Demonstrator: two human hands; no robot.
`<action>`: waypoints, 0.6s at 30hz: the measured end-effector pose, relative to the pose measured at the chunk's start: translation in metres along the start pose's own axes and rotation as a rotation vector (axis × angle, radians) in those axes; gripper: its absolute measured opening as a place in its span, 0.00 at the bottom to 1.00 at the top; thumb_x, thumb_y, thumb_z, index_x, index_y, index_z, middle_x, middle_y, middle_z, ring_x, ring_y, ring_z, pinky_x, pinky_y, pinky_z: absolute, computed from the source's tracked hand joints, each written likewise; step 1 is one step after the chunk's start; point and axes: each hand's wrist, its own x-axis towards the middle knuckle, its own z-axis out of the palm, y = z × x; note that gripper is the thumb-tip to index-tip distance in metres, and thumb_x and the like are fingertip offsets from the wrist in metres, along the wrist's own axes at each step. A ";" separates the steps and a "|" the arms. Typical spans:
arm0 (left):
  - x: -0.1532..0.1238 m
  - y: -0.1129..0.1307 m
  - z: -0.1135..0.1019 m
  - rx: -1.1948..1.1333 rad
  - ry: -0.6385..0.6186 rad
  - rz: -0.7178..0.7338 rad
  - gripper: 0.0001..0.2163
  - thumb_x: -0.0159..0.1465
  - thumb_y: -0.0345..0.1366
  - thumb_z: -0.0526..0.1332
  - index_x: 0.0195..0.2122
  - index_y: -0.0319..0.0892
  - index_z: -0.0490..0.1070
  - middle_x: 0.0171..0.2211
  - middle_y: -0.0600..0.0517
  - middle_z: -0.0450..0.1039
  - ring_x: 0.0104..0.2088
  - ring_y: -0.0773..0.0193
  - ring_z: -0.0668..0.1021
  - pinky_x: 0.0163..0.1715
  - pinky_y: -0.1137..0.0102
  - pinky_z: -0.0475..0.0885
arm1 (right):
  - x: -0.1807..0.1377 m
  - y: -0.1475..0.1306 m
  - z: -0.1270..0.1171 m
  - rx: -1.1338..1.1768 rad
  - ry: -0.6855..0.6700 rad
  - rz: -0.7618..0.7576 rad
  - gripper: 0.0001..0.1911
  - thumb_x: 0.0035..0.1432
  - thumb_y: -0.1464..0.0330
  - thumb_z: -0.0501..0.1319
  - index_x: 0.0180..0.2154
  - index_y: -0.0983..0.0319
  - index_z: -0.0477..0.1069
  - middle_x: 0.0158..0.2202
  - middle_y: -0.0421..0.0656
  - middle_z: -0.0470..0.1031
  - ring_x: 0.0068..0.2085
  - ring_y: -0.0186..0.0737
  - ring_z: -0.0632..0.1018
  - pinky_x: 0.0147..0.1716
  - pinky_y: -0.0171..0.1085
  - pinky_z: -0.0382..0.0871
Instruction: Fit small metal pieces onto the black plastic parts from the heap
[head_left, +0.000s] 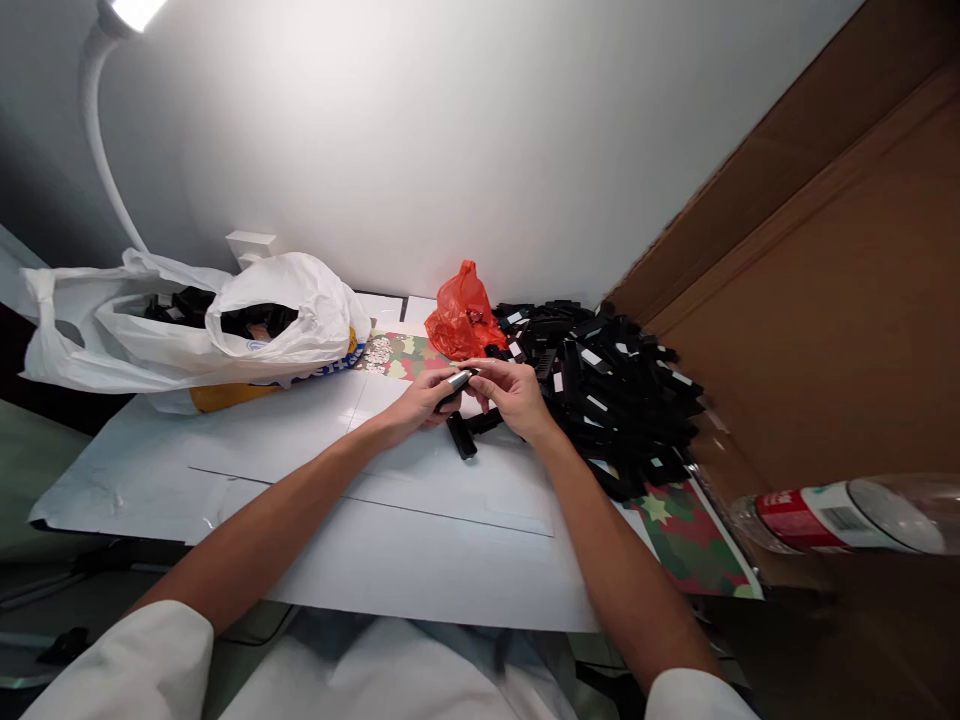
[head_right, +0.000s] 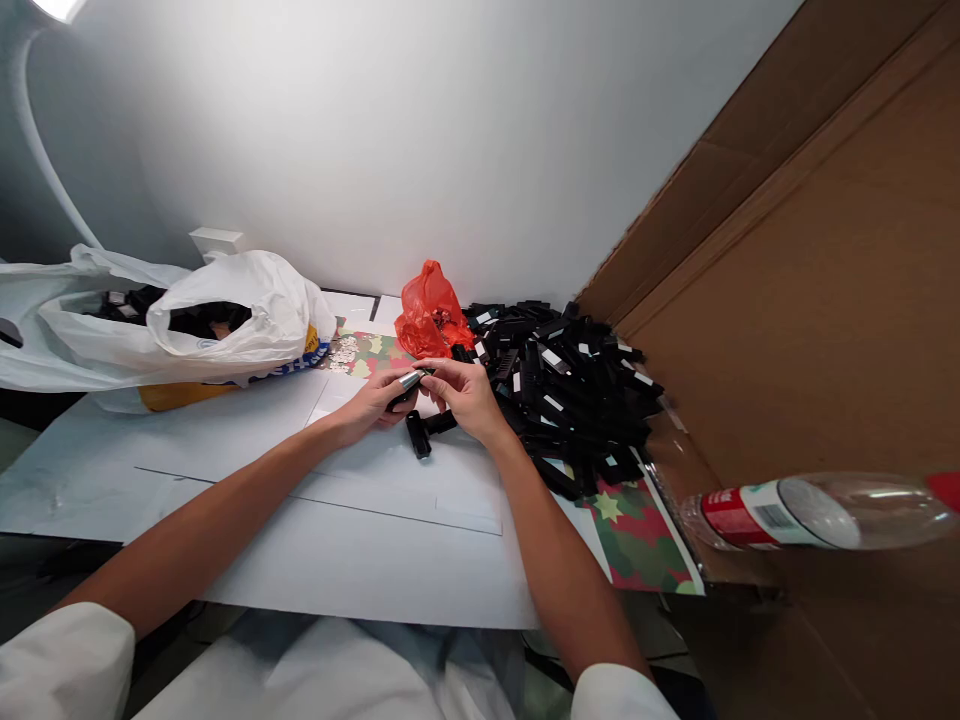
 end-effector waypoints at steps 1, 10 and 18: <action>0.000 0.000 0.000 -0.002 0.000 0.003 0.26 0.61 0.62 0.67 0.40 0.41 0.70 0.21 0.62 0.52 0.17 0.76 0.52 0.16 0.75 0.41 | 0.000 0.000 0.000 -0.004 -0.001 0.001 0.21 0.61 0.53 0.71 0.47 0.62 0.84 0.24 0.38 0.73 0.22 0.32 0.70 0.20 0.33 0.68; 0.001 -0.002 0.001 0.002 0.037 0.007 0.28 0.58 0.64 0.69 0.38 0.41 0.70 0.19 0.62 0.52 0.16 0.76 0.53 0.16 0.74 0.42 | 0.000 0.002 -0.001 -0.006 0.007 0.001 0.21 0.60 0.54 0.71 0.48 0.61 0.84 0.25 0.38 0.74 0.22 0.31 0.70 0.20 0.33 0.68; -0.002 0.006 0.003 -0.048 0.048 0.024 0.24 0.59 0.59 0.70 0.33 0.40 0.70 0.18 0.63 0.51 0.17 0.76 0.52 0.17 0.75 0.42 | 0.001 -0.006 0.000 0.041 -0.006 0.021 0.26 0.57 0.48 0.72 0.46 0.63 0.82 0.23 0.36 0.73 0.21 0.31 0.69 0.20 0.33 0.68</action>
